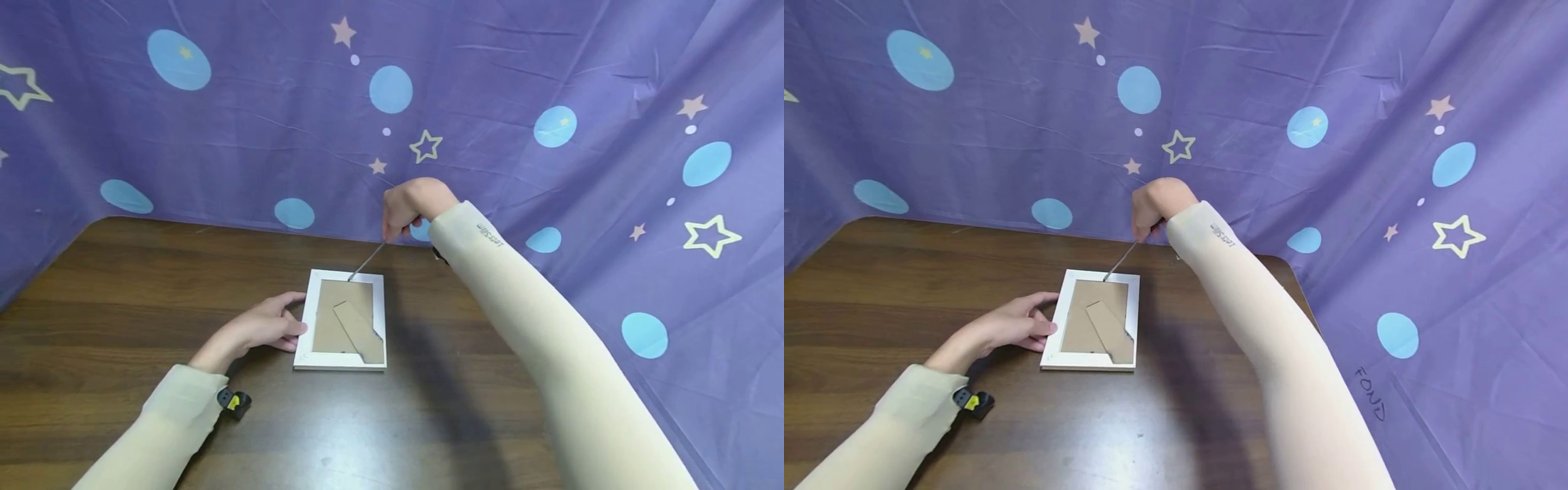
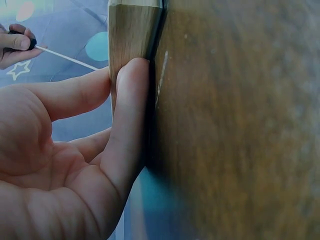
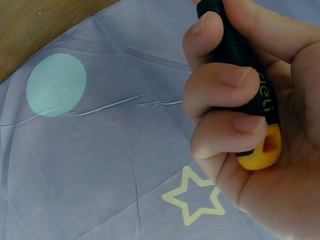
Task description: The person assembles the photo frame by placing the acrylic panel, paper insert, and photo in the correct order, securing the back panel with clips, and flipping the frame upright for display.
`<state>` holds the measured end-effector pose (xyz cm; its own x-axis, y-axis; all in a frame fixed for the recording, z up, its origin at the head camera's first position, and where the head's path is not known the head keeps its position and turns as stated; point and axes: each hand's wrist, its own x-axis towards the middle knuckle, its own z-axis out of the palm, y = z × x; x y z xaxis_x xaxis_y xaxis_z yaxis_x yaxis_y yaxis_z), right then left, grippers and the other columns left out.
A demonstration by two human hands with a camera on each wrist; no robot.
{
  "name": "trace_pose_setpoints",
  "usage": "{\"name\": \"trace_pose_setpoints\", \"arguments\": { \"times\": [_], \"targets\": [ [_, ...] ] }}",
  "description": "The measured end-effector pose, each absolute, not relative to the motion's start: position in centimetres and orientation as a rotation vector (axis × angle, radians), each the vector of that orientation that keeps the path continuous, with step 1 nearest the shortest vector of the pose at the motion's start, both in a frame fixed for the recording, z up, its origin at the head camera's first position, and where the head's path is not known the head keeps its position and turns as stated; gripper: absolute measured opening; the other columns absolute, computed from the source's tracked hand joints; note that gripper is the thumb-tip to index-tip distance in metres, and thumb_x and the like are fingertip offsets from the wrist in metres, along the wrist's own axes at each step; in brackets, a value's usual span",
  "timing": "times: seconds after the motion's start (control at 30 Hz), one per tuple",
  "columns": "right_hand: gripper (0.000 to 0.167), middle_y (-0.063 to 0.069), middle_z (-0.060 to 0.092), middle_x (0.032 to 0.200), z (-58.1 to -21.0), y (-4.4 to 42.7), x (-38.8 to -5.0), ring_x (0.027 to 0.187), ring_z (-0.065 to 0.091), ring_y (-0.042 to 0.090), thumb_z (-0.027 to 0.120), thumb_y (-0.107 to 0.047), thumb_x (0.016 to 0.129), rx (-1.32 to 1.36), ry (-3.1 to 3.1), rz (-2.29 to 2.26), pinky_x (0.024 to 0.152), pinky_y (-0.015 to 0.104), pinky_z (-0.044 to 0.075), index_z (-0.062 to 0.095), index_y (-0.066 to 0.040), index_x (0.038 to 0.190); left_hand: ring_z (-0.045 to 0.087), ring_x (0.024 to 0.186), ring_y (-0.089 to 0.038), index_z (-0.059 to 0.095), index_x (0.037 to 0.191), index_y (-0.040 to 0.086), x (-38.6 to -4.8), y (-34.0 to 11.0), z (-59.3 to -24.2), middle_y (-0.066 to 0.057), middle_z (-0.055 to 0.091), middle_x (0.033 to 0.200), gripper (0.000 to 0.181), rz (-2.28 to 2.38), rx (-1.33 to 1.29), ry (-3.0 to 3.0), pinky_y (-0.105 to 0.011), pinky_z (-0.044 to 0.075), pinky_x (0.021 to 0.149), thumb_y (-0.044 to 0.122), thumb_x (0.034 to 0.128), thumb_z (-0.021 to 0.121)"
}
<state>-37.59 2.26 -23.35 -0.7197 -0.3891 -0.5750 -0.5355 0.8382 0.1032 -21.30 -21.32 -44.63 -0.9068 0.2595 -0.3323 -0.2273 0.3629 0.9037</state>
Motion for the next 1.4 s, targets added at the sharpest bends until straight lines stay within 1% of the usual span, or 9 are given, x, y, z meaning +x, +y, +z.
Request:
{"name": "trace_pose_setpoints", "arguments": {
  "times": [0.17,0.4,0.5,0.7,0.83,0.97,1.07,1.23,1.4],
  "targets": [
    [0.013,-0.011,0.071,0.077,-22.9,1.5,-38.1,0.059,0.049,0.004,0.071,-0.03,0.098,-0.604,2.436,0.426,0.057,0.021,0.042,0.081,-0.035,0.104,0.067,0.081,-0.022,0.02,0.165,-0.004,-21.3,-21.2,-44.6,-0.02,0.063,0.103,0.08,1.551,0.03,2.215,-0.036,0.068,0.077,0.004,0.1008,0.066],
    [0.015,-0.011,0.059,0.064,-22.6,0.1,-38.0,0.059,0.052,0.004,0.065,-0.018,0.094,-0.551,2.405,0.493,0.066,0.023,0.048,0.071,-0.025,0.083,0.067,0.08,-0.022,0.019,0.166,-0.004,-21.4,-21.2,-44.5,-0.019,0.063,0.102,0.08,1.543,0.046,2.227,-0.036,0.068,0.076,0.004,0.1011,0.065],
    [0.017,-0.011,0.058,0.062,-22.5,-0.2,-37.5,0.059,0.053,0.006,0.063,-0.015,0.091,-0.533,2.443,0.546,0.069,0.025,0.049,0.065,-0.024,0.076,0.068,0.081,-0.021,0.019,0.166,-0.005,-21.4,-21.3,-44.4,-0.02,0.064,0.103,0.08,1.536,0.052,2.23,-0.036,0.068,0.076,0.004,0.1013,0.065],
    [0.018,-0.013,0.062,0.059,-22.3,-1.3,-36.3,0.061,0.057,0.005,0.065,-0.013,0.086,-0.566,2.511,0.629,0.07,0.024,0.051,0.077,-0.026,0.087,0.068,0.081,-0.021,0.018,0.166,-0.005,-21.4,-21.5,-44.5,-0.019,0.064,0.103,0.08,1.541,0.051,2.223,-0.035,0.068,0.077,0.004,0.1016,0.065],
    [0.021,-0.015,0.062,0.061,-22.1,-1.9,-36.1,0.066,0.059,0.004,0.068,-0.014,0.088,-0.619,2.491,0.699,0.073,0.024,0.052,0.081,-0.029,0.096,0.068,0.082,-0.021,0.017,0.166,-0.005,-21.5,-21.4,-44.6,-0.02,0.065,0.103,0.08,1.549,0.058,2.216,-0.036,0.068,0.078,0.003,0.1017,0.065],
    [0.016,-0.015,0.062,0.062,-22.0,-2.0,-36.7,0.065,0.059,0.002,0.068,-0.017,0.091,-0.573,2.435,0.701,0.074,0.024,0.052,0.078,-0.028,0.097,0.068,0.082,-0.022,0.016,0.166,-0.005,-21.5,-21.2,-44.6,-0.02,0.065,0.104,0.081,1.547,0.061,2.212,-0.037,0.068,0.077,0.004,0.1018,0.065],
    [0.015,-0.015,0.063,0.062,-22.0,-1.6,-37.6,0.062,0.059,0.001,0.065,-0.018,0.091,-0.511,2.394,0.665,0.073,0.022,0.052,0.075,-0.03,0.092,0.067,0.082,-0.021,0.016,0.166,-0.005,-21.5,-21.1,-44.5,-0.02,0.064,0.103,0.081,1.547,0.056,2.212,-0.036,0.068,0.077,0.004,0.1017,0.065],
    [0.016,-0.016,0.061,0.065,-22.4,-0.2,-39.3,0.065,0.055,-0.001,0.063,-0.024,0.101,-0.537,2.226,0.602,0.073,0.021,0.047,0.067,-0.03,0.086,0.067,0.081,-0.022,0.017,0.166,-0.004,-21.5,-20.9,-44.5,-0.019,0.063,0.102,0.08,1.546,0.045,2.216,-0.036,0.068,0.076,0.003,0.1015,0.065],
    [0.026,-0.013,0.058,0.068,-22.8,0.4,-39.6,0.065,0.049,0.001,0.063,-0.029,0.102,-0.576,2.194,0.586,0.069,0.022,0.041,0.062,-0.028,0.077,0.067,0.082,-0.022,0.018,0.166,-0.004,-21.4,-21.2,-44.6,-0.02,0.063,0.103,0.08,1.545,0.032,2.214,-0.036,0.068,0.076,0.003,0.1015,0.064]
  ]
}}
